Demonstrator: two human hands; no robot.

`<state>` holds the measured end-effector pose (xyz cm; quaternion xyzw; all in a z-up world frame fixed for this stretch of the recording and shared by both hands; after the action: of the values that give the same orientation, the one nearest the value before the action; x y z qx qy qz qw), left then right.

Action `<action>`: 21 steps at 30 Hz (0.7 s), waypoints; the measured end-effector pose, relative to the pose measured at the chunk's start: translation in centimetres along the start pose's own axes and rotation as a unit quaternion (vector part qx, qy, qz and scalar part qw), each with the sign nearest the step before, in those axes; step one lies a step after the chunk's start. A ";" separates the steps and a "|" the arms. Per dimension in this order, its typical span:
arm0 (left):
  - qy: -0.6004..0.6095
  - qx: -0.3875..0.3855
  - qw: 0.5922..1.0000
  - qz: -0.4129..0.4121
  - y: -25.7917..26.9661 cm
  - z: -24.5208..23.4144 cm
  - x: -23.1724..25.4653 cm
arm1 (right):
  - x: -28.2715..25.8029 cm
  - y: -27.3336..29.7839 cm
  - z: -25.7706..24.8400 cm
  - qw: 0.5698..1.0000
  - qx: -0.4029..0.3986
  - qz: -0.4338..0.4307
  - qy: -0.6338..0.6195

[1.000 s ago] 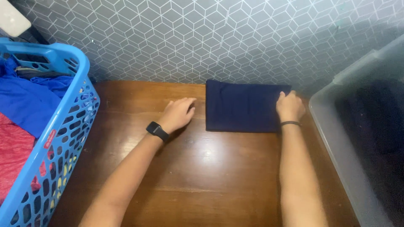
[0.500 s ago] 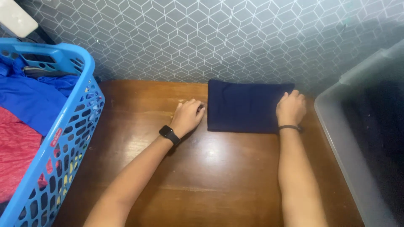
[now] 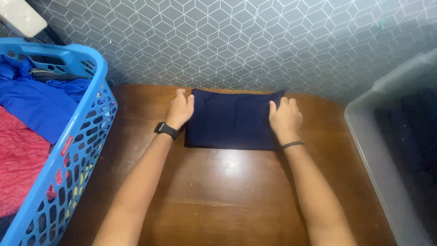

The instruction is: Folding a blue shirt and a pink shirt on a wooden table and placing them into a storage bin.

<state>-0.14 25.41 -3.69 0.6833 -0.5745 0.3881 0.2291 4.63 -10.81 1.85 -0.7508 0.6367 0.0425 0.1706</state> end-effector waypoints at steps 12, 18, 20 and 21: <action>-0.258 0.068 0.964 0.016 2.3 0.7 2.9 | 2.1 -1.2 0.7 0.999 0.039 -0.017 -0.016; -0.276 0.105 0.954 0.041 2.6 0.6 3.1 | 1.5 -0.7 0.0 0.998 0.046 0.001 0.037; -0.261 0.078 0.962 0.016 3.0 0.2 3.9 | -0.2 0.2 -1.9 0.997 0.057 -0.021 0.048; -0.244 0.052 0.968 -0.008 3.0 0.0 4.4 | -1.2 0.5 -2.9 0.995 0.069 -0.042 0.060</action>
<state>-2.89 22.04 -0.63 0.7731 -0.5863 0.2369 0.0495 3.52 -10.69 4.82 -0.7648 0.6147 -0.0538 0.1852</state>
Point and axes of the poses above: each hand's wrist, its own y-axis away from the middle knuckle, its own z-axis out of the palm, x = y × z, the point moved 3 cm from there along -y, towards the middle knuckle, and after that the axes turned 14 degrees about -x, right-handed, at the moved point
